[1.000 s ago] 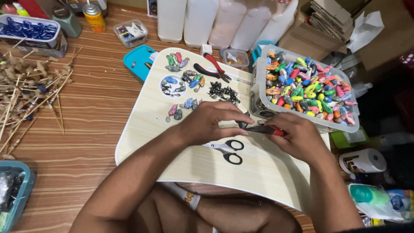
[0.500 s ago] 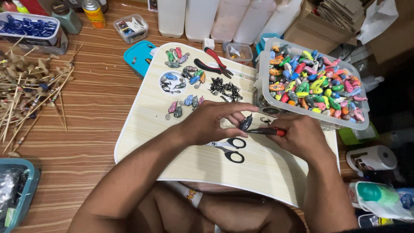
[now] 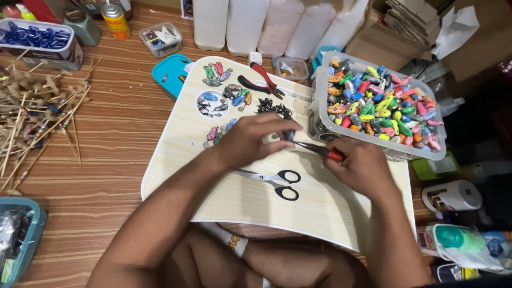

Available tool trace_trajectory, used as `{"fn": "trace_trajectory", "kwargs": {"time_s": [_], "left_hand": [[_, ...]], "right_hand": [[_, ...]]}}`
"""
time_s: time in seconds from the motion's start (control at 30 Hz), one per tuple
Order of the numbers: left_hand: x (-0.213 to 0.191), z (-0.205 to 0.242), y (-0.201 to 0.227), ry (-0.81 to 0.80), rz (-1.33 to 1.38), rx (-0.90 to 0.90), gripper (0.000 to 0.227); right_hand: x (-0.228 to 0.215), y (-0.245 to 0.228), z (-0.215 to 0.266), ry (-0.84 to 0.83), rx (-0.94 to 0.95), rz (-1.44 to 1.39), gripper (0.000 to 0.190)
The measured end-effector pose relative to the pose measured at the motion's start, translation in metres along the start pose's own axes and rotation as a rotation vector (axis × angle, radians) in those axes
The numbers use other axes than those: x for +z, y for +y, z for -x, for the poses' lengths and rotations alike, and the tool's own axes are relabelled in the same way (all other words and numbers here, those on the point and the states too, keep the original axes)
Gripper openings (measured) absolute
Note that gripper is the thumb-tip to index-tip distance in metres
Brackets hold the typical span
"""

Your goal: Assemble small colorful fishing lures by attaching hooks and components using hand tools

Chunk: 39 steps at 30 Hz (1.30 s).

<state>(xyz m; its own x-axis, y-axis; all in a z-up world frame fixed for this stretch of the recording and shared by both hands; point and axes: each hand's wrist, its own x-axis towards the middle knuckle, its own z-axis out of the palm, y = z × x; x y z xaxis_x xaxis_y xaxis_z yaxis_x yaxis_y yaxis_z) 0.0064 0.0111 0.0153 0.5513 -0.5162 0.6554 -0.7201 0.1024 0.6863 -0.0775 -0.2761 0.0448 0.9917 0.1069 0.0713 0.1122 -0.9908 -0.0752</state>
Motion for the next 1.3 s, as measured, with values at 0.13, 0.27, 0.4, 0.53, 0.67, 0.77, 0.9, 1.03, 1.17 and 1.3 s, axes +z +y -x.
{"fn": "trace_trajectory", "kwargs": {"time_s": [0.13, 0.27, 0.4, 0.53, 0.67, 0.77, 0.9, 1.03, 1.17, 1.3], "left_hand": [[-0.012, -0.002, -0.004, 0.119, -0.116, 0.031, 0.044], [-0.011, -0.004, -0.005, 0.127, 0.002, 0.003, 0.042], [-0.010, -0.004, -0.001, 0.103, 0.029, -0.002, 0.035], [-0.005, -0.004, -0.002, 0.103, 0.037, -0.010, 0.031], [0.000, -0.003, -0.003, 0.083, 0.050, -0.015, 0.027], [-0.001, -0.006, 0.008, 0.072, 0.062, -0.026, 0.026], [0.002, -0.002, 0.003, 0.057, 0.057, -0.054, 0.027], [0.006, 0.002, -0.005, 0.074, 0.053, -0.067, 0.029], [0.011, 0.004, -0.007, -0.012, 0.029, -0.083, 0.031], [0.014, 0.004, 0.000, -0.066, 0.022, -0.082, 0.032]], "right_hand": [[0.021, -0.014, -0.003, 0.024, -0.020, -0.104, 0.031], [0.034, -0.036, -0.002, -0.053, -0.035, -0.031, 0.034], [0.048, -0.042, -0.011, -0.083, -0.086, -0.068, 0.039], [0.043, -0.048, -0.011, -0.063, -0.119, -0.163, 0.038], [0.046, -0.048, -0.010, -0.037, -0.165, -0.193, 0.041], [0.053, -0.044, -0.010, 0.017, -0.196, -0.202, 0.040], [0.052, -0.045, -0.009, 0.063, -0.232, -0.280, 0.035], [0.052, -0.046, -0.009, 0.210, -0.224, -0.317, 0.033], [0.037, -0.054, -0.009, 0.579, -0.336, -0.626, 0.019], [0.039, -0.061, -0.008, 0.627, -0.373, -0.721, 0.018]]}}
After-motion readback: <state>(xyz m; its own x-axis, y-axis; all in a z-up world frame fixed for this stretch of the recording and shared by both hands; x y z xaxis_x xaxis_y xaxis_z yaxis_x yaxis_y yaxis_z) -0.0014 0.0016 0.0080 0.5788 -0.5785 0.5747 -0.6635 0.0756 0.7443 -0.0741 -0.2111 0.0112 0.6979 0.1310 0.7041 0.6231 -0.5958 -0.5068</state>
